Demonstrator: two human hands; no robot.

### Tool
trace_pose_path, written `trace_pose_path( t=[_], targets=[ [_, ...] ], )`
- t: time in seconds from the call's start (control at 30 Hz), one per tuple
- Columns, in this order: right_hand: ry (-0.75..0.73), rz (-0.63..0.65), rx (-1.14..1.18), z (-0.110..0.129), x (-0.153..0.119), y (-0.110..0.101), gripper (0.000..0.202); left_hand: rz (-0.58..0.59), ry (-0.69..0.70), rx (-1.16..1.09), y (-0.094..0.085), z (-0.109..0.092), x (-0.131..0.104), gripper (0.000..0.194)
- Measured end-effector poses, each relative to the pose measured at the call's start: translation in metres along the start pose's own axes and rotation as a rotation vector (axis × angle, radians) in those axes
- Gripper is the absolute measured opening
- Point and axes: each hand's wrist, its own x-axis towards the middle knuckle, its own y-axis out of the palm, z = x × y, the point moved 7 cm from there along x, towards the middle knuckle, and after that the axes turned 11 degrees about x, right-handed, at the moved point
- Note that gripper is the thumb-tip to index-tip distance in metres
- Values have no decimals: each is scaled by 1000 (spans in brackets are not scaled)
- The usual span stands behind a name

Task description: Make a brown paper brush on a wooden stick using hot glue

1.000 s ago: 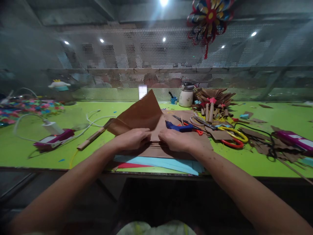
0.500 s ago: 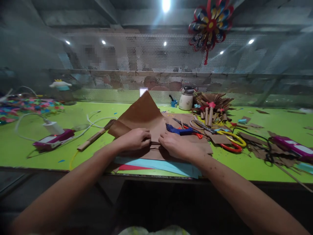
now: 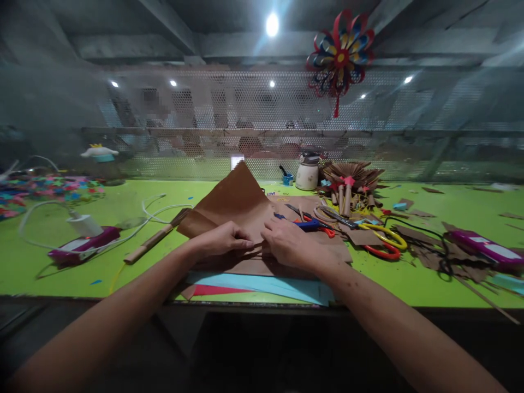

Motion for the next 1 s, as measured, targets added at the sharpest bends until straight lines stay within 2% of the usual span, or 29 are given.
trace_pose_path(
  t=[0.1, 0.27, 0.47, 0.57, 0.67, 0.83, 1.0],
  targets=[
    [5, -45, 201, -4, 3, -6, 15, 0, 21, -18, 3, -1, 1, 38],
    [81, 39, 515, -9, 8, 1, 19, -36, 99, 6, 3, -8, 2, 37],
    [206, 27, 725, -23, 7, 7, 17, -173, 277, 252, -4, -28, -5, 25],
    [195, 12, 727, -25, 7, 8, 16, -230, 332, 382, -3, -34, -7, 23],
    [168, -35, 646, -23, 7, 4, 14, -268, 325, 429, -2, -34, -8, 22],
    [128, -24, 548, -16, 7, 1, 15, -256, 302, 443, 0, -33, -10, 21],
    [192, 2, 527, -24, 6, 1, 13, -244, 236, 419, -4, -30, -13, 25]
  ],
)
